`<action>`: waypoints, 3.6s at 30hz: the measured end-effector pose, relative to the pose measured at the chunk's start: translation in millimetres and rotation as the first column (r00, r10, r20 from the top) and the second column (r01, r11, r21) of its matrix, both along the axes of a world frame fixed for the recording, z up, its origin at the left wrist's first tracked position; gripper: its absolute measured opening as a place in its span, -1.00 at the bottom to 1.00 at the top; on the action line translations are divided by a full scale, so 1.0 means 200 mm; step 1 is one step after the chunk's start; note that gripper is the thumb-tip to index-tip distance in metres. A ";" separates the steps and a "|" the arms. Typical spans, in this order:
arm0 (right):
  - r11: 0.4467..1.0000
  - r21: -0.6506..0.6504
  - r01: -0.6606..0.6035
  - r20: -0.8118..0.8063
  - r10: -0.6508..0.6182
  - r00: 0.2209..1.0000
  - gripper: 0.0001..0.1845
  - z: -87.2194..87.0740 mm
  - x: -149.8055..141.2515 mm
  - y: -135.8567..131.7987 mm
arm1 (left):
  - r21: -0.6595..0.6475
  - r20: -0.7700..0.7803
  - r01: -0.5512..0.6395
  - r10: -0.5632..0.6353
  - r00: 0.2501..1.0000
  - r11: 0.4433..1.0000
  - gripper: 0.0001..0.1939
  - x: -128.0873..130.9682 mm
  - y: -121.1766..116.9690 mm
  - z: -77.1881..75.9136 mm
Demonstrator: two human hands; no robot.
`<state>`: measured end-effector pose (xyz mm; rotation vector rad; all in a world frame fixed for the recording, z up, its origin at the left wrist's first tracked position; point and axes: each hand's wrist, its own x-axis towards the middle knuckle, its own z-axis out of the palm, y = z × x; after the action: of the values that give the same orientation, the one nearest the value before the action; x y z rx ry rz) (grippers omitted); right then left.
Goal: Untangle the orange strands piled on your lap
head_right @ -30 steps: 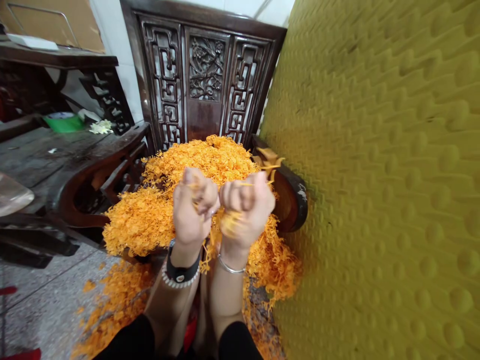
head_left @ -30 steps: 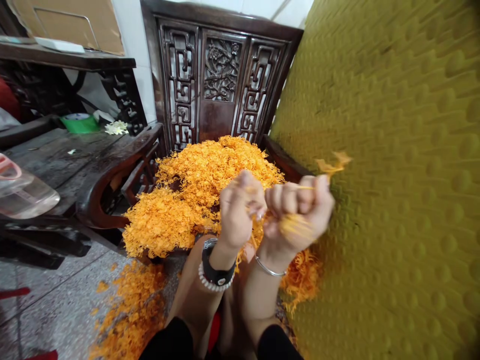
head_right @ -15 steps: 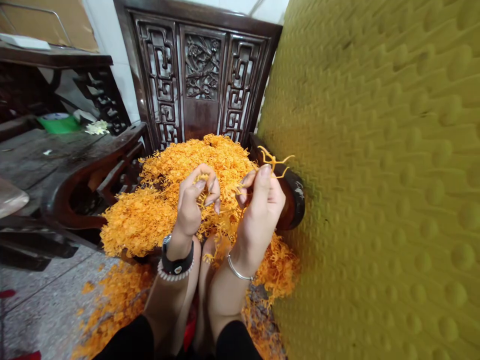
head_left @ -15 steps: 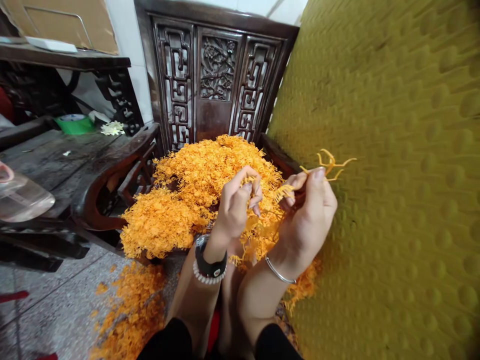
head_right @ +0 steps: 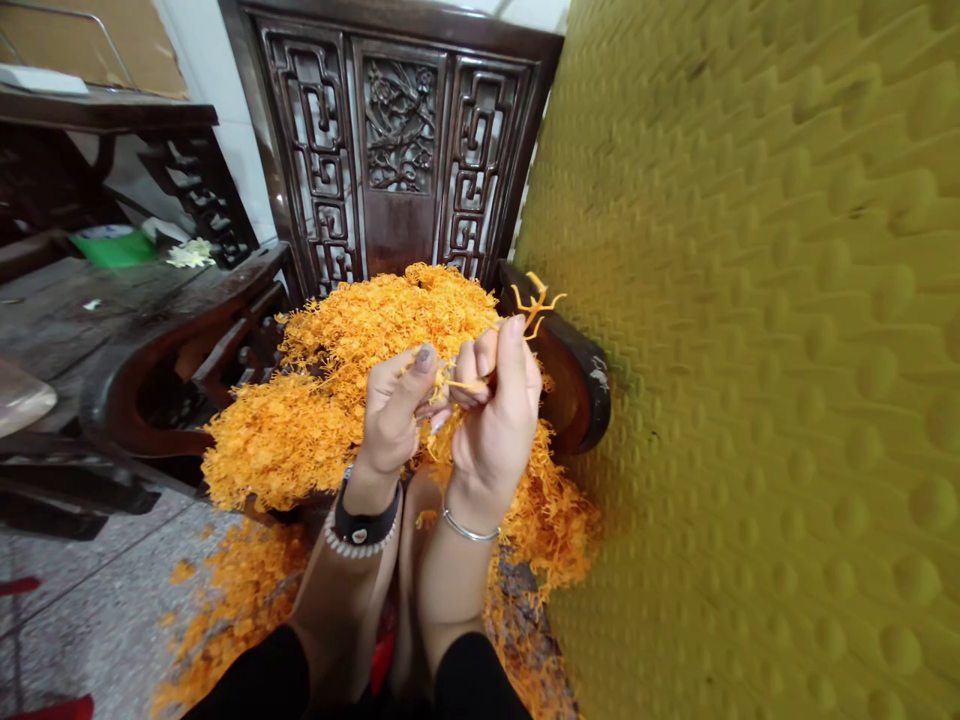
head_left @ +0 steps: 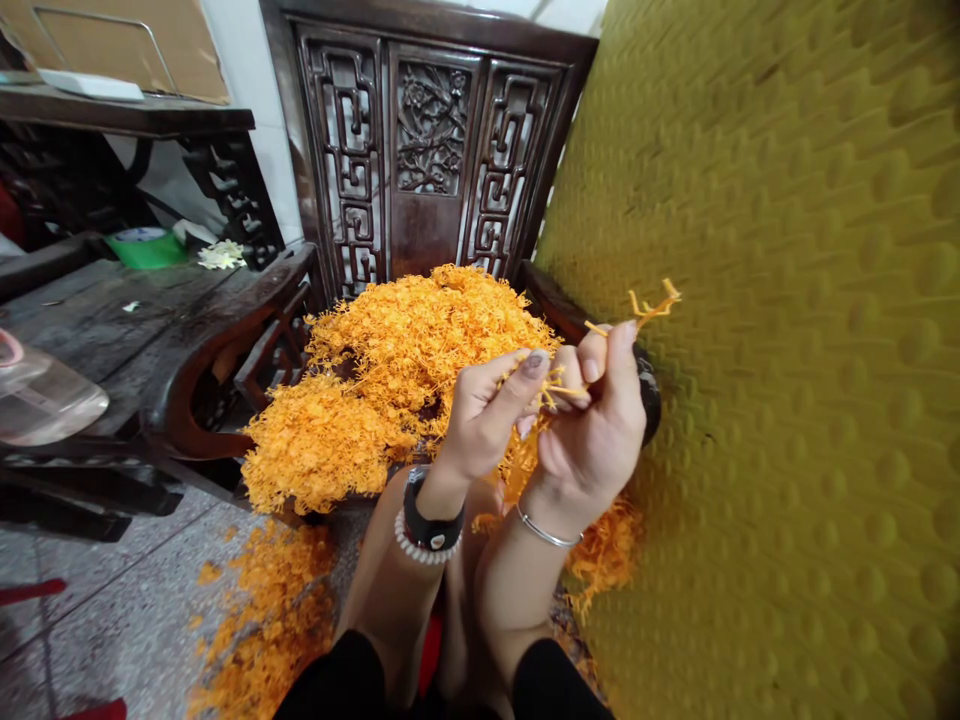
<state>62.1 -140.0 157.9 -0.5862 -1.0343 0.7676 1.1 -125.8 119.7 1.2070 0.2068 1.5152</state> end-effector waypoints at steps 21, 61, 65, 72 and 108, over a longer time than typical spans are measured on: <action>0.983 0.077 -0.167 -0.226 0.180 0.957 -0.73 -0.03 0.10 0.04 | 0.069 -0.240 -0.062 0.077 0.968 0.996 -0.72 -0.14 0.07 0.00; 0.888 0.417 -0.195 -0.606 0.431 0.668 -0.54 0.00 0.08 0.02 | 0.037 0.169 0.209 -0.213 0.962 0.977 -0.85 -0.15 0.09 -0.01; 0.865 0.466 -0.185 -0.659 0.479 0.581 -0.54 -0.02 0.09 0.04 | 0.089 0.145 0.164 -0.175 0.974 0.982 -0.71 -0.20 0.01 0.02; 0.712 0.688 -0.138 -0.682 0.700 0.213 -0.65 -0.01 0.15 0.01 | 0.329 -0.472 0.139 0.035 0.881 0.934 -0.85 -0.23 -0.11 0.10; 0.972 0.027 0.232 0.604 -0.201 0.771 -0.77 -0.02 0.02 -0.06 | 0.051 -0.118 -0.491 0.493 0.862 0.870 -0.88 -0.13 0.01 0.04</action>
<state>66.9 -151.8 154.1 -1.0183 -1.5061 0.3949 -24.1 -124.3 127.6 1.3315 0.6298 1.8807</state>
